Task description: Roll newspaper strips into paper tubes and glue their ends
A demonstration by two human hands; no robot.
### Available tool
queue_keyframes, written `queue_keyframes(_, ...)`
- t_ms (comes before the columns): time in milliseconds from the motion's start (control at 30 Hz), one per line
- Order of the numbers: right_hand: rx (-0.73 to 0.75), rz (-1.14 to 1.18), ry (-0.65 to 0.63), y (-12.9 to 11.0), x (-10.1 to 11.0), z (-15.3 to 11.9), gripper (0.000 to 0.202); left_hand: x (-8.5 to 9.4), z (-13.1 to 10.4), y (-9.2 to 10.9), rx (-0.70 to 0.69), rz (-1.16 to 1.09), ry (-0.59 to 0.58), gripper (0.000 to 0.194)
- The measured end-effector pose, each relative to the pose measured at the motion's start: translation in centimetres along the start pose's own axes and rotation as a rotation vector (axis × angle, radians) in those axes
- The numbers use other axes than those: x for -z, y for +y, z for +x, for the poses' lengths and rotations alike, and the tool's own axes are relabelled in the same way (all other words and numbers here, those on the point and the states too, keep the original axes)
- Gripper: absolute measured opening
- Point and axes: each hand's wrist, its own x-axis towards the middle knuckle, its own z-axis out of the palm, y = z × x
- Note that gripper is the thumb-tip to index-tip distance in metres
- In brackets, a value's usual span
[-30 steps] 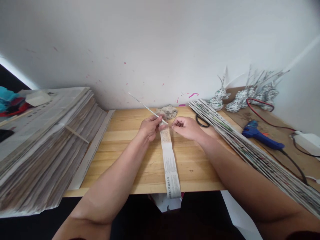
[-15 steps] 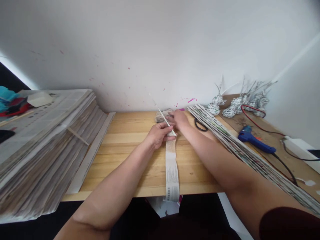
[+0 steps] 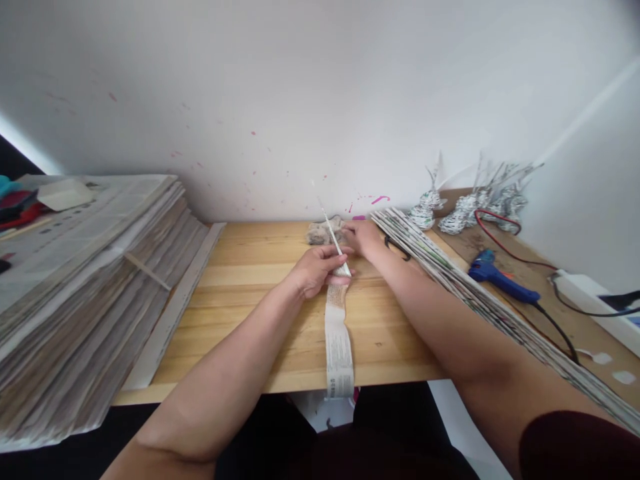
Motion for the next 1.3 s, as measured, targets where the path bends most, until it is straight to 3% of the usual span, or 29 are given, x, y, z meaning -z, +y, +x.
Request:
queue_keyframes(100, -0.127, 0.289, -0.062, -0.6, 1.8, -1.9, 0.03, -0.2, -0.2, 0.0, 0.027, 0.007, -0.018, 0.021)
queue_keyframes(233, -0.183, 0.849, -0.467, -2.1, 3.4, -4.8, 0.038, -0.3, -0.5, -0.2, 0.031, 0.017, -0.13, 0.025)
queue_keyframes(333, -0.203, 0.992, -0.588, -2.6, 3.6, -6.0, 0.033, -0.4, -0.4, -0.5, 0.055, 0.037, -0.196, 0.027)
queue_keyframes(567, -0.199, 1.037, -0.665, -1.6, 3.2, -6.3, 0.042, -0.3, 0.0, -1.5, 0.065, 0.121, -0.176, 0.032)
queue_keyframes(767, -0.219, 1.026, -0.51, -1.3, 3.4, -6.3, 0.032, -0.4, -0.2, -1.8, 0.073, 0.173, -0.18, 0.039)
queue_keyframes(1067, -0.174, 1.035, -0.585, -1.3, 4.2, -6.3, 0.033, -0.6, -0.5, -1.8, 0.079, 0.186, -0.241, 0.042)
queue_keyframes(1300, -0.188, 1.059, -0.498, -1.4, 3.9, -6.1, 0.035, -1.0, -0.8, -2.1, 0.059, 0.231, -0.222, 0.046)
